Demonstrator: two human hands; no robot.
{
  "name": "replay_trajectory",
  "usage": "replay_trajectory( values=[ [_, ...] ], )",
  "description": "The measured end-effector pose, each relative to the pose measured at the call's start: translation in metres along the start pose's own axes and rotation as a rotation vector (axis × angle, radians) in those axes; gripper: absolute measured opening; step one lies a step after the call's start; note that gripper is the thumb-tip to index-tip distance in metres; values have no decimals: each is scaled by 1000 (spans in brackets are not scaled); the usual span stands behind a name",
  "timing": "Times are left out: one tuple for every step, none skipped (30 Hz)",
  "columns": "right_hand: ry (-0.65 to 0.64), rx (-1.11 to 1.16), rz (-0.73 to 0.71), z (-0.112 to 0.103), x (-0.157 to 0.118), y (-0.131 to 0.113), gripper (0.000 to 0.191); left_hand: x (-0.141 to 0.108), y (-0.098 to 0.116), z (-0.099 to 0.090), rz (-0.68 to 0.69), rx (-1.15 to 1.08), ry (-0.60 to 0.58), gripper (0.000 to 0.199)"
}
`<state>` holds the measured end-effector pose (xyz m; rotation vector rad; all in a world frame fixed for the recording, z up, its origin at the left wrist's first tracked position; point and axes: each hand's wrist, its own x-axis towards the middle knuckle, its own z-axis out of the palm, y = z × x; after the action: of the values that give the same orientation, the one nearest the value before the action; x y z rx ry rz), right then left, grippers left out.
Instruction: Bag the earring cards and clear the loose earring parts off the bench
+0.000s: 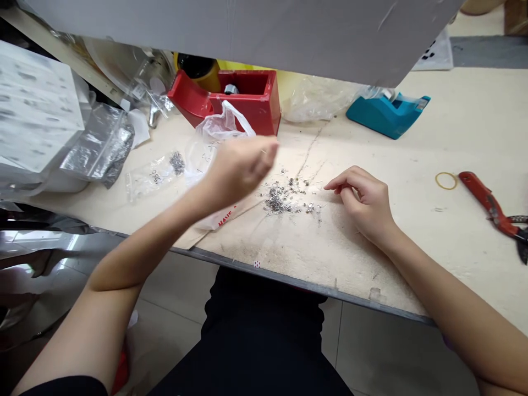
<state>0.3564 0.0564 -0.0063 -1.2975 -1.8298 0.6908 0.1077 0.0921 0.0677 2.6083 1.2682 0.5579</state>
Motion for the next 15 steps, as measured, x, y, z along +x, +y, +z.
replay_trajectory(
  values=[
    [-3,1,5,0,0,0,28,-2,-10,-12,-75,-17,59,58],
    [-5,3,9,1,0,0,27,-5,-22,-22,-149,-43,121,57],
    [-8,5,17,1,0,-1,27,-9,-34,-28,-213,-80,189,56],
    [-8,8,24,1,0,-1,27,-12,-47,-30,-266,-129,237,55],
    [-7,13,29,2,0,-2,27,-16,-58,-29,-308,-180,234,54],
    [-3,15,32,2,0,-2,26,-19,-69,-25,-352,-233,217,54],
    [-1,17,36,3,0,-3,26,-21,-78,-19,-390,-283,184,53],
    [1,19,37,3,1,-3,26,-24,-86,-13,-425,-323,140,52],
    [4,20,37,3,1,-3,26,-25,-91,-7,-456,-350,105,50],
    [7,19,36,3,1,-4,25,-27,-94,-3,-478,-361,75,49],
    [7,17,35,2,1,-4,26,-28,-96,0,-496,-359,55,48],
    [9,14,33,2,1,-4,26,-29,-97,0,-508,-348,42,46],
    [12,10,29,2,1,-5,26,-30,-97,-3,-511,-332,31,43],
    [14,5,25,1,1,-5,26,-32,-96,-7,-504,-313,17,40],
    [13,0,22,1,1,-5,27,-33,-95,-12,-490,-293,-5,37]
  ],
)
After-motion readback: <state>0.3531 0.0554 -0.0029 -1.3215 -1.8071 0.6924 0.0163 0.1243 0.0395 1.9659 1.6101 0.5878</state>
